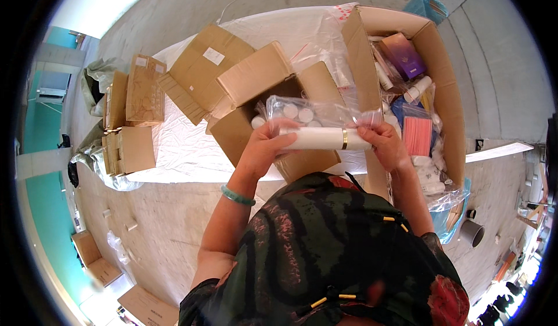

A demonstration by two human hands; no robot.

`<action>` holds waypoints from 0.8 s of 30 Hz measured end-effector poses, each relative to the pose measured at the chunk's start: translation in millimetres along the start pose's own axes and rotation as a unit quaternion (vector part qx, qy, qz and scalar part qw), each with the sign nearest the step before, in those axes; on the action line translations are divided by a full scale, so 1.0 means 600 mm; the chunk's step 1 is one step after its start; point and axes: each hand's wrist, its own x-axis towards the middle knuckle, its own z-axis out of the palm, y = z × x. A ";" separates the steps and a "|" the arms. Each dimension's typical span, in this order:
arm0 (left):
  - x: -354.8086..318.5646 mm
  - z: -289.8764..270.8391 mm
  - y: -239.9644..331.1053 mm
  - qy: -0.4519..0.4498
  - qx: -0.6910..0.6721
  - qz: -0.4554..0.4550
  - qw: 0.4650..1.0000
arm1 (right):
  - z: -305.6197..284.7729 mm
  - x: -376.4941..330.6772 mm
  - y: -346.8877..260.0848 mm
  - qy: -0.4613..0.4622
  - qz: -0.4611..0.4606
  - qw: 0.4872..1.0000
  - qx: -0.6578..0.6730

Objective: The person takes cylindrical tubes from a large container, places them individually into plastic bags, and then puts the bagged items into a cardboard box.

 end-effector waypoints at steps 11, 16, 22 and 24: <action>-0.038 -0.026 -0.034 0.055 -0.030 -0.015 0.998 | 0.016 -0.016 -0.014 -0.233 -0.087 0.968 -0.037; -0.041 -0.056 -0.057 0.087 -0.079 -0.015 0.993 | 0.055 -0.029 -0.040 -0.211 -0.107 0.961 -0.144; -0.055 -0.031 -0.027 -0.009 -0.082 0.042 0.996 | 0.039 -0.013 -0.005 -0.086 0.019 0.995 -0.037; -0.050 -0.033 -0.028 -0.025 -0.029 0.073 0.997 | 0.036 -0.007 0.002 -0.049 0.044 0.998 0.011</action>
